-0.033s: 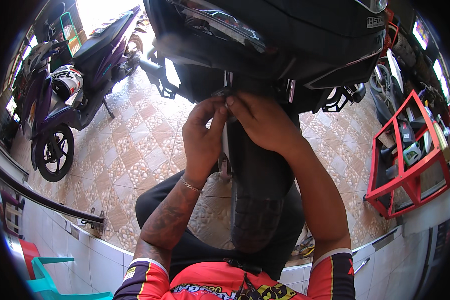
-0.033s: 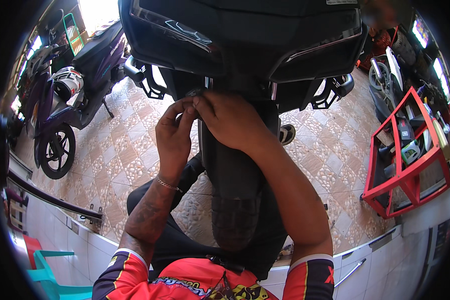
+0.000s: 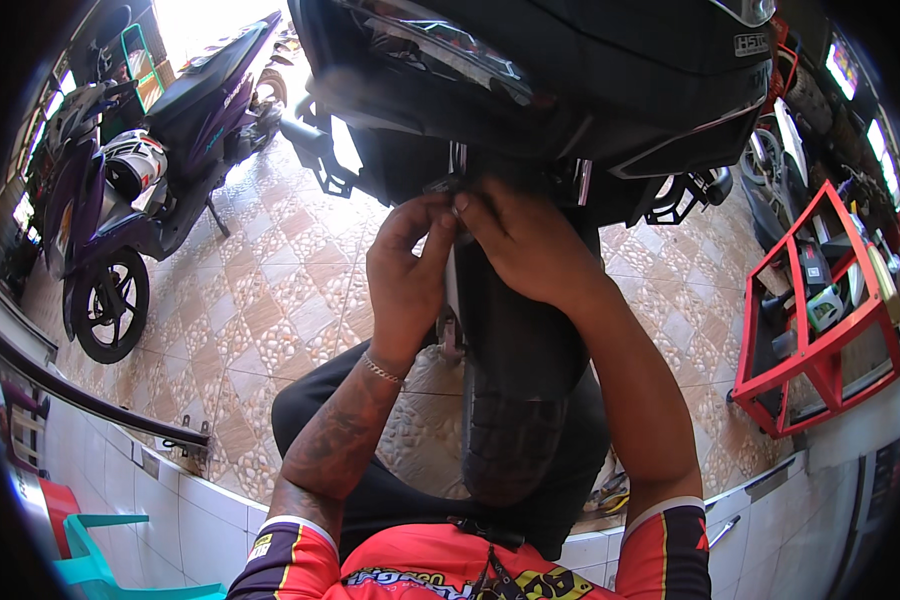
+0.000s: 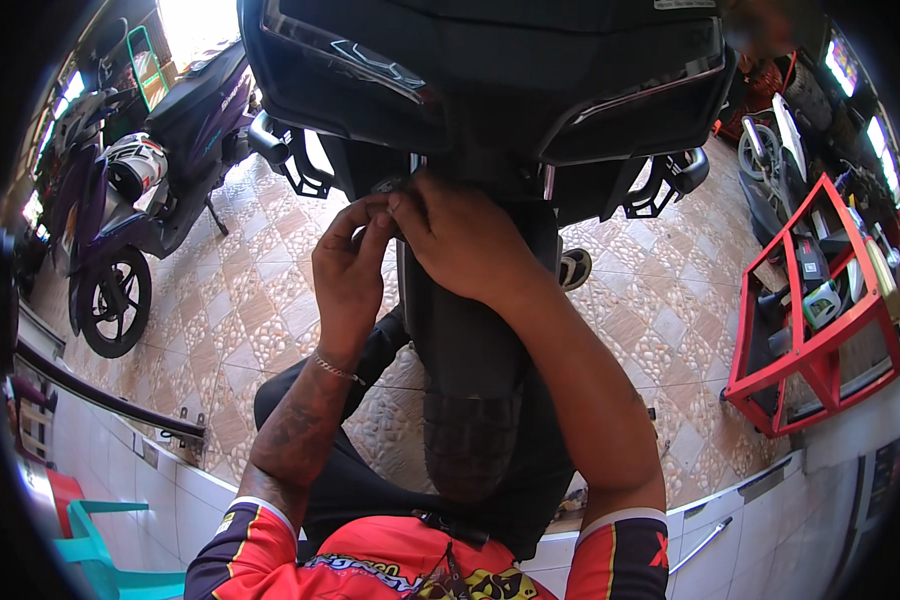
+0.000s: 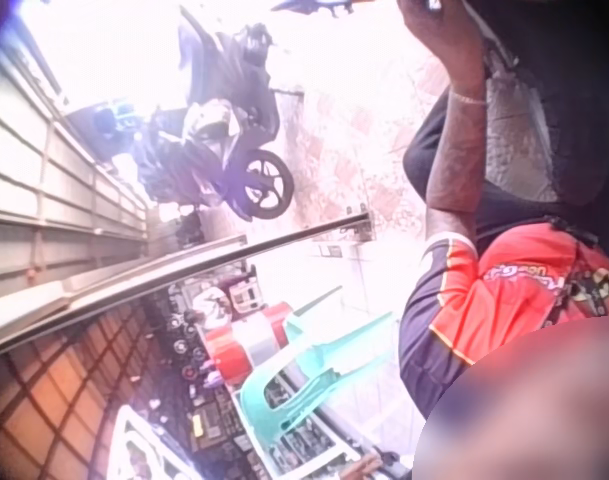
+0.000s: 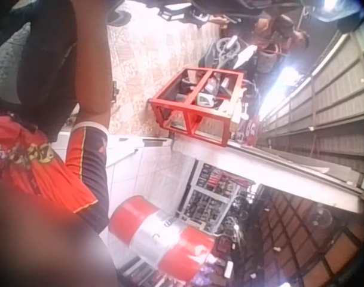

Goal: The person sits on the floor and uses a wrench to tighten bolts on the rear wheel assembly of a motorcycle. They repeatedly adjust the tool and fasteners near the tire and brake components.

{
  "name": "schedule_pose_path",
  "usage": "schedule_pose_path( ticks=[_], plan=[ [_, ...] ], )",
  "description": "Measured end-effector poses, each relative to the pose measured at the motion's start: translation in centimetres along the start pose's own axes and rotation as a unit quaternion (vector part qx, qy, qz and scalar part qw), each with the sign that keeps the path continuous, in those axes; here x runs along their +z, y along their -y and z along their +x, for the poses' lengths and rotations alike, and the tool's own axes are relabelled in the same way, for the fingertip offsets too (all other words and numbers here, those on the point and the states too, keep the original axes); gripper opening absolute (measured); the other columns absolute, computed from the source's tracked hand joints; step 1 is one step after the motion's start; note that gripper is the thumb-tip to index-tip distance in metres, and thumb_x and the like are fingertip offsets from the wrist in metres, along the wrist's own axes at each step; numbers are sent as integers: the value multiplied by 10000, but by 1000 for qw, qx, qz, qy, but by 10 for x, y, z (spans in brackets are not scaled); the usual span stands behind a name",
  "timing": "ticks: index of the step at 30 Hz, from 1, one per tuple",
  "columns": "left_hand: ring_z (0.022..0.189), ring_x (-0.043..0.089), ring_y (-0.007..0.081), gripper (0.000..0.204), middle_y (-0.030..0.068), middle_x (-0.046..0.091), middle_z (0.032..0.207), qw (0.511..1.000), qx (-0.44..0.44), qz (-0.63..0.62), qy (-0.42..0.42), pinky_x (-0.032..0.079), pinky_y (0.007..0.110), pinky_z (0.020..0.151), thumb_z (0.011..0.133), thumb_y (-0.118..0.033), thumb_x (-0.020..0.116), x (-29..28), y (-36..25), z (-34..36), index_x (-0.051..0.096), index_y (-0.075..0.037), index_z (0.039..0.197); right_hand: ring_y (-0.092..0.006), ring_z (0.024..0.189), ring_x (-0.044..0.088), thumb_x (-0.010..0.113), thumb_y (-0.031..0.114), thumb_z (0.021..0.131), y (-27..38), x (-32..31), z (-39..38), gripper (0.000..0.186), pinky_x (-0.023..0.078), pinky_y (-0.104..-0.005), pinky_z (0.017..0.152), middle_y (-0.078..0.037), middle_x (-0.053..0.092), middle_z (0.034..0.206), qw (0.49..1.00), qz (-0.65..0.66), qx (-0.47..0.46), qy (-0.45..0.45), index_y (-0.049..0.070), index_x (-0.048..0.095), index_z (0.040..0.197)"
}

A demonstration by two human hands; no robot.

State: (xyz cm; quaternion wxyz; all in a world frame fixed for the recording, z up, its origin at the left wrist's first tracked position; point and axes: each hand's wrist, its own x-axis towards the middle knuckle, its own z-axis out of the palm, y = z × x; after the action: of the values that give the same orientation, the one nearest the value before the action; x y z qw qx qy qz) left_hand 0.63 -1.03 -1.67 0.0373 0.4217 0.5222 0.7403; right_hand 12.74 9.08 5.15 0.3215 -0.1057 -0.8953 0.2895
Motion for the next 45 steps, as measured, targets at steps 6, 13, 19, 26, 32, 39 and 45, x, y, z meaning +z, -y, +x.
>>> schedule_pose_path(
  ticks=[6, 13, 19, 26, 32, 39, 45],
  plan=[
    [989, 704, 188, 136, 112, 737, 1103, 1000, -6, 10, 2, 532, 314, 894, 977, -90, 684, -1, -1, 1, 713, 25, 1044, -436, 880, 683, 489, 299, 1056, 2, 7, 7, 328, 532, -512, 776, -219, 700, 902, 998, -49, -16, -28, 31, 671, 1007],
    [1003, 693, 196, 92, 111, 736, 1114, 1000, 18, 12, 5, 528, 318, 903, 956, -63, 696, 4, 1, 11, 710, 17, 998, -440, 878, 676, 473, 309, 1059, -5, -1, 6, 338, 527, -521, 776, -219, 692, 936, 986, -142, -72, -45, 24, 633, 974],
    [988, 696, 203, 98, 119, 730, 1122, 1000, 10, -1, 2, 536, 322, 890, 962, -66, 692, 3, -2, 10, 706, 23, 999, -451, 868, 671, 496, 294, 1043, -1, 2, 9, 291, 518, -531, 776, -238, 680, 889, 996, -68, -30, -46, 21, 584, 993],
    [961, 704, 191, 102, 123, 725, 1130, 1000, 14, -20, 14, 544, 310, 862, 972, -70, 678, 1, -4, 12, 706, 27, 985, -470, 864, 663, 511, 278, 1044, 4, -1, 5, 291, 510, -538, 774, -248, 678, 884, 997, -51, -9, -52, 15, 603, 962],
    [967, 708, 201, 110, 126, 727, 1117, 1000, 6, 1, 3, 545, 319, 862, 973, -74, 675, -1, -3, 11, 713, 29, 973, -464, 923, 653, 511, 257, 1033, 4, 0, 8, 249, 501, -528, 809, -258, 671, 979, 999, -35, -27, -28, 22, 592, 1036],
    [967, 711, 210, 123, 122, 728, 1101, 999, 28, 20, 0, 547, 326, 860, 980, -78, 666, -2, -8, 12, 718, 33, 995, -448, 913, 653, 520, 260, 1043, 6, 3, 6, 268, 501, -522, 803, -239, 666, 982, 992, -62, -84, -71, 11, 615, 1010],
    [959, 716, 205, 125, 119, 728, 1114, 1000, -3, -30, 4, 552, 322, 861, 972, -80, 679, -4, -7, 12, 720, 35, 997, -430, 1020, 630, 535, 254, 1027, 7, 2, 10, 255, 500, -505, 847, -229, 645, 1067, 998, -61, -10, 0, 7, 599, 1030]
  ],
)
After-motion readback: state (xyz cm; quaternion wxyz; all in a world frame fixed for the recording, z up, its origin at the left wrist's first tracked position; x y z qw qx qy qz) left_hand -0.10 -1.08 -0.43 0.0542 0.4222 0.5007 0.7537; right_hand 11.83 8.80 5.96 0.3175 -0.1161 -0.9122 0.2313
